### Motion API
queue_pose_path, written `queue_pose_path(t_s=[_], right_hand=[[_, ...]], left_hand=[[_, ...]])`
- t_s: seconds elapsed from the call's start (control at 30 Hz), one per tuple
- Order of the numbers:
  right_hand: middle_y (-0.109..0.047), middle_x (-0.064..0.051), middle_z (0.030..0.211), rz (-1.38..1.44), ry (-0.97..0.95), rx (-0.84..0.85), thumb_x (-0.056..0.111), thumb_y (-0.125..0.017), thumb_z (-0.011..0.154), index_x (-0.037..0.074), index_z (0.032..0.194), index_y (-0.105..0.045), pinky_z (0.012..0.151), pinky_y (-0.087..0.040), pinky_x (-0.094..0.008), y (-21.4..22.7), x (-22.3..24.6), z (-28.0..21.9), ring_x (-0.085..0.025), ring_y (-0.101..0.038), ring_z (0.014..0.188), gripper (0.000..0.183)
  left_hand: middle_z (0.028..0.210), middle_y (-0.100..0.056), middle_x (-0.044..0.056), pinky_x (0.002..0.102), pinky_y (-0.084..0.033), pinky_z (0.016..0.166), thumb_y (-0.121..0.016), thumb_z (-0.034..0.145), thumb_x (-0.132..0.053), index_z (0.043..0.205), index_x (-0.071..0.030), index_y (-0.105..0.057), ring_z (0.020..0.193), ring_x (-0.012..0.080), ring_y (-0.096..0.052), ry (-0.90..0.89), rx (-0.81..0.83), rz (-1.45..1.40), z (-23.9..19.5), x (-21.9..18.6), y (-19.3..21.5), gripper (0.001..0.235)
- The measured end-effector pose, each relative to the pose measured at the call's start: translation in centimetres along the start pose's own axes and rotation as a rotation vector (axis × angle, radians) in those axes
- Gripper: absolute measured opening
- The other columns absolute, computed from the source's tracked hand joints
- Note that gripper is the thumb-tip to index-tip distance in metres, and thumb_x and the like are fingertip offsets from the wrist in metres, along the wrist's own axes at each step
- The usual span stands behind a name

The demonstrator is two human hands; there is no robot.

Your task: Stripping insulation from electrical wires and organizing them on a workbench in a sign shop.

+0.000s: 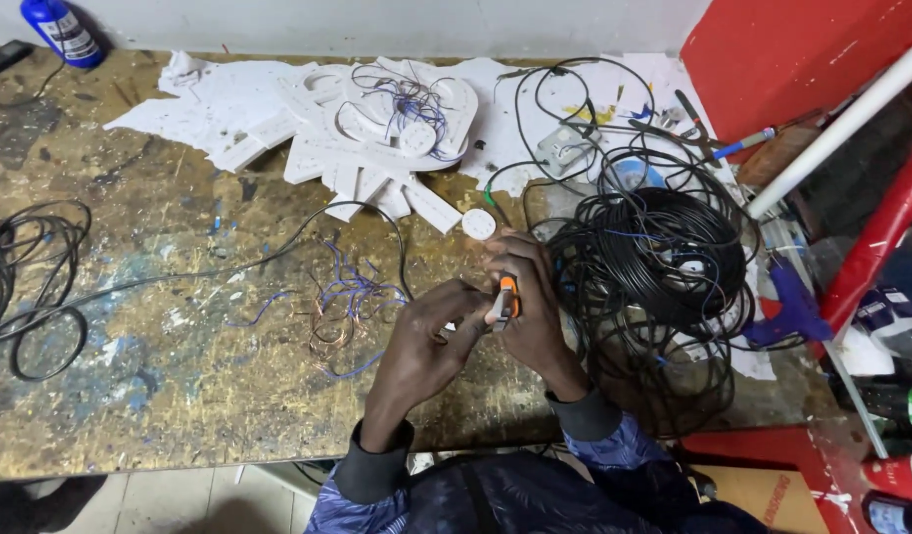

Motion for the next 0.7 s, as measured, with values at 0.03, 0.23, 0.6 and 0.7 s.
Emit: queue_pose_path(t_s=[0.03, 0.23, 0.6, 0.7], right_hand=[[-0.065, -0.018, 0.135, -0.004, -0.001, -0.005, 0.053, -0.065, 0.109, 0.000, 0.125, -0.070, 0.124, -0.046, -0.056, 0.3, -0.4, -0.2, -0.046, -0.058, 0.140, 0.055], [-0.068, -0.018, 0.136, -0.073, 0.071, 0.015, 0.051, -0.078, 0.102, 0.000, 0.125, -0.069, 0.124, -0.048, -0.057, 1.7, -0.3, -0.7, -0.048, -0.061, 0.142, 0.058], [-0.070, -0.008, 0.104, -0.402, -0.034, 0.077, 0.013, -0.080, 0.101, 0.011, 0.109, -0.068, 0.097, -0.050, -0.049, 3.2, -2.3, -3.2, -0.036, -0.073, 0.117, 0.015], [-0.069, -0.011, 0.098, -0.339, -0.259, 0.136, 0.010, -0.080, 0.095, 0.011, 0.120, -0.072, 0.088, -0.056, -0.050, 2.4, -4.5, -5.0, -0.042, -0.072, 0.104, 0.026]], left_hand=[[0.091, -0.079, 0.021, 0.049, -0.062, 0.066, -0.077, 0.106, -0.007, 0.114, -0.006, -0.085, 0.069, 0.0379, -0.074, -0.003, 0.005, -0.001, 0.0, 0.3, -0.2, 0.012], [0.085, -0.077, 0.020, 0.045, -0.060, 0.063, -0.077, 0.104, -0.005, 0.113, -0.003, -0.085, 0.066, 0.0354, -0.073, -0.029, 0.055, 0.077, 0.3, 0.1, -1.7, 0.012], [0.095, -0.078, 0.023, 0.050, -0.059, 0.062, -0.081, 0.100, -0.003, 0.109, 0.003, -0.081, 0.067, 0.0383, -0.073, -0.056, 0.005, 0.124, 1.5, 0.4, -3.0, 0.011], [0.082, -0.073, 0.020, 0.044, -0.058, 0.061, -0.088, 0.100, -0.022, 0.094, -0.004, -0.082, 0.067, 0.0344, -0.072, 0.206, -0.068, 0.165, 0.2, 5.0, -2.7, 0.020]])
Point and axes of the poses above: each hand's wrist, its own z-axis towards the middle knuckle, its own y-axis out of the back of the hand, x = y × z, the point moved 9 cm from there along z, towards the middle knuckle
